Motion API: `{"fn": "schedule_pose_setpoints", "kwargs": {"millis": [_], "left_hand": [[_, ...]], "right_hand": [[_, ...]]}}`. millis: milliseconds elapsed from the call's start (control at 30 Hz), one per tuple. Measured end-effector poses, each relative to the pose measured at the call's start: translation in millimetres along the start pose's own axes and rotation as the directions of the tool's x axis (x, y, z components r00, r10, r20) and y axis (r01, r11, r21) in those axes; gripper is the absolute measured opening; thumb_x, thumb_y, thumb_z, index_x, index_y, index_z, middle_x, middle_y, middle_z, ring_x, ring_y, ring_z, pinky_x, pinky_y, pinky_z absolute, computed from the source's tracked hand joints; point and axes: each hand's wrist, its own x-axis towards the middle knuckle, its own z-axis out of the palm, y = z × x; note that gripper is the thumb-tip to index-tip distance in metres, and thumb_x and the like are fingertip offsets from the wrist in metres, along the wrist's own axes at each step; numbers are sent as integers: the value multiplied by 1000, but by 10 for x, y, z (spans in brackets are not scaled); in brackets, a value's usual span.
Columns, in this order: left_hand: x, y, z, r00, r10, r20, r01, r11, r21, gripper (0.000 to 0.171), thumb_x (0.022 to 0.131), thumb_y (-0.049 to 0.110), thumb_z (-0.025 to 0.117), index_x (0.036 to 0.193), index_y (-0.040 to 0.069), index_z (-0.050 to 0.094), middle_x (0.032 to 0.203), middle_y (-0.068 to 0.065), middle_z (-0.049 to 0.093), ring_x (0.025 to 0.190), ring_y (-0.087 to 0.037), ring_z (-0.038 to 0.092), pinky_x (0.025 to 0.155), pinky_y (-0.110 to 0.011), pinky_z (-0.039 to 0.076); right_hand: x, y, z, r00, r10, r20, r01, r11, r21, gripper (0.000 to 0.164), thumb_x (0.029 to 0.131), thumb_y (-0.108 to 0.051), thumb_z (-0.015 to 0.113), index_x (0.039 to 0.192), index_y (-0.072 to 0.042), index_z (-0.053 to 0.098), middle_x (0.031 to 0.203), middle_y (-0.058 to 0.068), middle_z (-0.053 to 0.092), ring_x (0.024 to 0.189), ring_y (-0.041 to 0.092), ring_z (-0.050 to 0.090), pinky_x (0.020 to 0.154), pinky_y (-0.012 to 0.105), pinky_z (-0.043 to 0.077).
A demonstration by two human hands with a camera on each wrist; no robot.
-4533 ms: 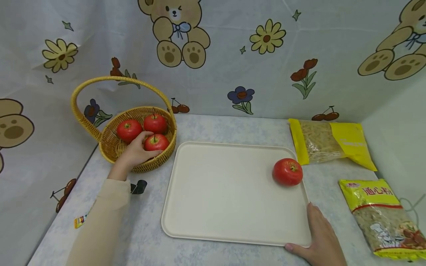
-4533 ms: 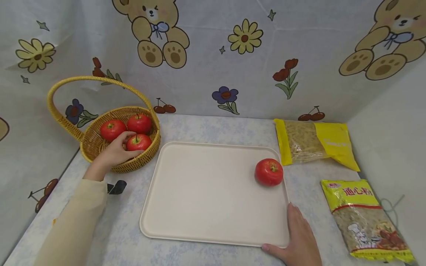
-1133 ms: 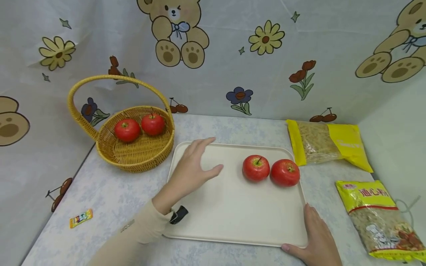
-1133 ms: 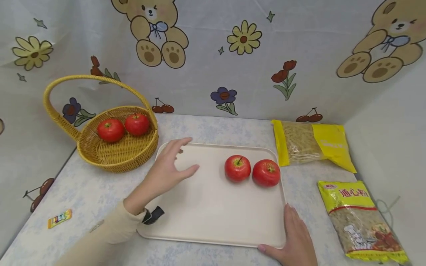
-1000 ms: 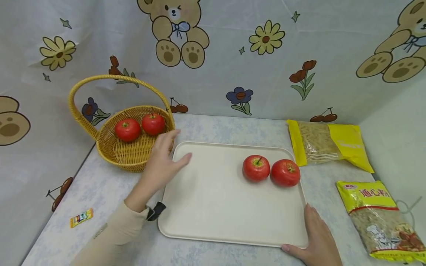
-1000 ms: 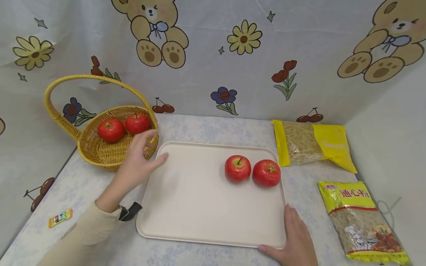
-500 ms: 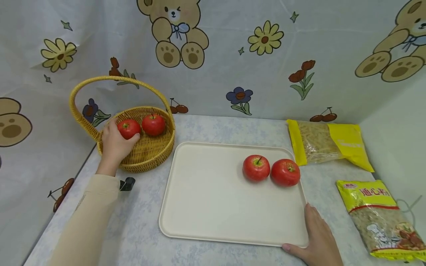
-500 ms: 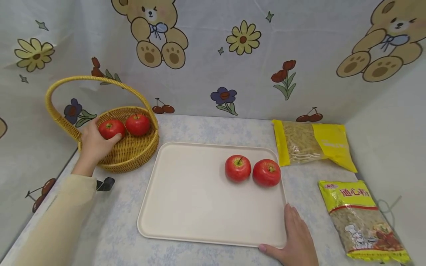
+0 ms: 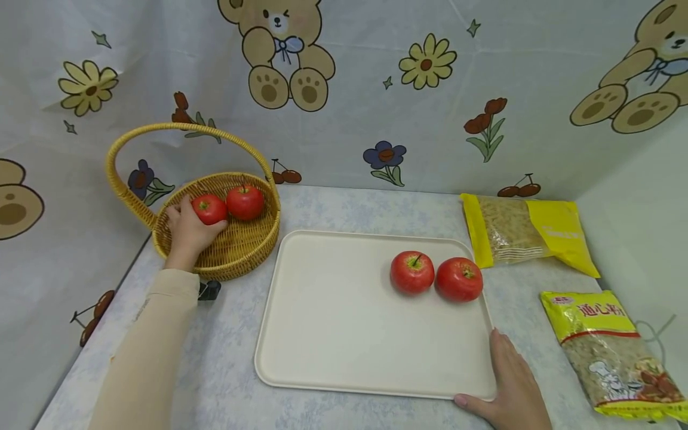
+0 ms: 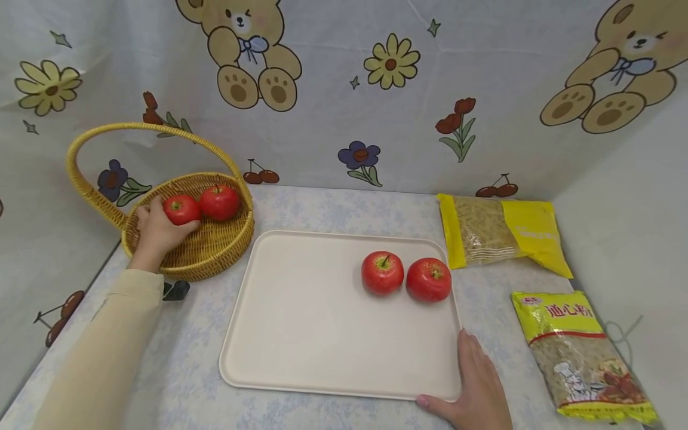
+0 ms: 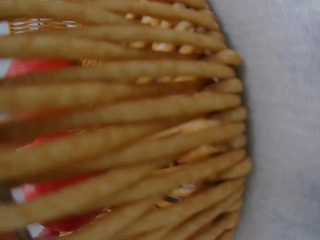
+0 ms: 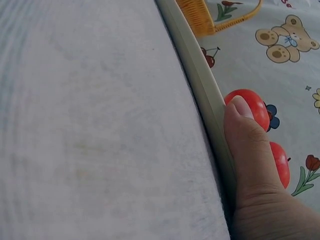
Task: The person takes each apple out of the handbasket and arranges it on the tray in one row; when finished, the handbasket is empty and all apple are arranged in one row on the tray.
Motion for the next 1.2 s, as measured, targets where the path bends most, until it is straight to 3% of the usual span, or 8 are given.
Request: {"fn": "schedule_pose_setpoints", "kwargs": {"millis": [200,433,667,833,900,1033,1200], "left_hand": [[23,-33,28,1000,-9,14,9,1000,7,96,86,31,71,155,3,10,152,-31,11,139,-52,23,111,-66,32],[39,-34,47,1000,-17,-7,17,999,-29,95,85,26,74,151,4,10,151,-29,28,138,-47,33,114,-60,33],[6,-6,17,1000,13,-4,-12,996,87,100,80,35,78,151,-6,22,147,-35,27,134,-50,31,109,-66,35],[-87,43,-2,1000,23,-8,-22,997,80,96,79,35,77,150,-5,26,145,-36,30,135,-51,28,105,-68,36],[-147,76,-20,998,53,-21,-51,996,68,93,80,35,76,149,-5,28,143,-36,34,134,-51,28,105,-68,35],[-308,196,-74,983,173,-65,-170,984,49,89,79,33,76,147,-4,31,139,-33,45,130,-50,35,105,-65,30],[-622,502,-146,956,281,-83,-281,960,11,89,78,32,79,148,3,32,140,-26,45,130,-44,34,99,-64,36]], "right_hand": [[-1,-7,-4,1000,-1,-1,1,1000,-7,153,57,-80,75,156,3,-8,157,36,15,139,54,19,109,74,18],[10,10,-1,1000,14,20,-14,1000,0,153,58,-80,74,156,2,-10,158,36,11,141,53,16,109,74,16],[6,26,7,1000,7,8,-7,1000,3,152,58,-80,74,156,1,-10,158,35,12,140,54,17,109,75,17],[-5,23,13,1000,-8,-10,8,1000,7,152,58,-80,74,156,0,-10,159,35,13,140,53,18,108,75,19],[-10,23,16,1000,-14,-18,14,1000,4,152,58,-81,74,156,0,-9,158,35,14,139,53,19,108,75,19],[-13,21,17,1000,-15,-22,15,1000,5,153,57,-82,73,156,0,-9,158,35,15,139,53,20,107,76,20],[-9,16,1,1000,-8,-12,8,1000,2,152,58,-82,73,156,1,-9,158,35,14,139,53,19,107,76,19]]}}
